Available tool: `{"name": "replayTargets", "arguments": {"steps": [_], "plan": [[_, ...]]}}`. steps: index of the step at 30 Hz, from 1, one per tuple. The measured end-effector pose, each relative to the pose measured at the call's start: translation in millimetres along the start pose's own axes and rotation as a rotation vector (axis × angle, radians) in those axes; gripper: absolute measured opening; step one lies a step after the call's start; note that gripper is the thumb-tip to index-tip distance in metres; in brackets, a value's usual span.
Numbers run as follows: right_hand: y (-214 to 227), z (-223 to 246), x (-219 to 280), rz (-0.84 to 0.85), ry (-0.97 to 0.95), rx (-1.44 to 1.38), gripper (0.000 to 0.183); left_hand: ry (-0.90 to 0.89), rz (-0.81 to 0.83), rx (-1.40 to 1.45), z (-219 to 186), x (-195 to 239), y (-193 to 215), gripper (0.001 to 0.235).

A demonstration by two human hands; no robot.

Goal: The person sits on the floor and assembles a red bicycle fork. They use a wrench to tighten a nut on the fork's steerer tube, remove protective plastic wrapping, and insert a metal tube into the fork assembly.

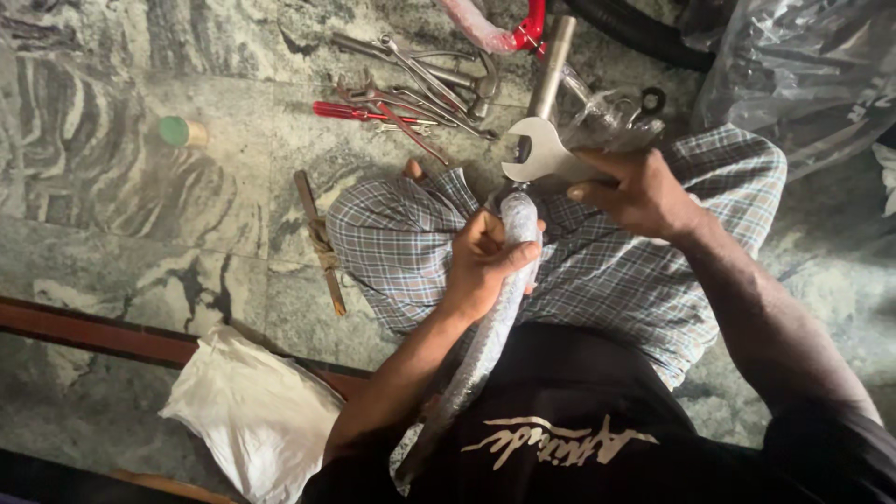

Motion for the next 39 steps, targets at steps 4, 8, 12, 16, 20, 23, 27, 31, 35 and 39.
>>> {"name": "replayTargets", "arguments": {"steps": [4,8,12,16,20,23,27,31,35,39], "plan": [[-1.7,0.0,4.7,0.051,-0.132,0.011,0.011,0.029,0.040,-0.023,-11.6,2.3,20.1,0.037],[-8.7,6.1,4.0,0.069,-0.123,-0.080,0.021,0.081,0.196,-0.315,-60.6,9.5,60.8,0.041],[-26.2,-21.3,4.6,-0.267,-0.700,-0.452,0.015,-0.172,0.211,-0.877,-95.6,17.1,82.2,0.065],[-67.1,-31.9,-15.6,-0.309,-0.712,-0.723,0.012,-0.049,0.038,-1.253,-100.9,-0.1,96.3,0.052],[-91.9,-9.1,-11.4,0.191,-0.289,-0.512,0.007,-0.050,0.003,-1.130,-100.9,-1.5,109.1,0.048],[-86.4,-10.7,-13.9,0.225,-0.339,-0.403,0.010,-0.120,0.087,-1.120,-104.9,-3.8,109.9,0.047],[-86.9,-7.0,-19.1,0.173,-0.489,-0.416,0.012,-0.258,0.133,-1.115,-111.1,-1.8,104.9,0.046],[-91.6,-9.1,-17.5,0.322,-0.437,-0.470,0.026,0.004,-0.017,-1.120,-119.3,-2.2,124.1,0.053],[-88.7,-66.1,-3.5,-0.122,-0.789,-0.753,0.002,-0.473,-0.074,-1.199,-167.8,8.5,150.4,0.054],[-110.4,-117.8,3.3,-0.157,-0.938,-0.989,0.005,-0.370,-0.351,-1.145,-219.6,-1.1,198.8,0.052]]}}
Point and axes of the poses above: each hand's wrist, its own x-axis away from the middle knuckle, its own y-axis out of the back of the hand, z = x × y, the point moved 5 cm from there along -x, towards the middle knuckle, and after that the axes turned 2 degrees about x, right-handed, at the moved point
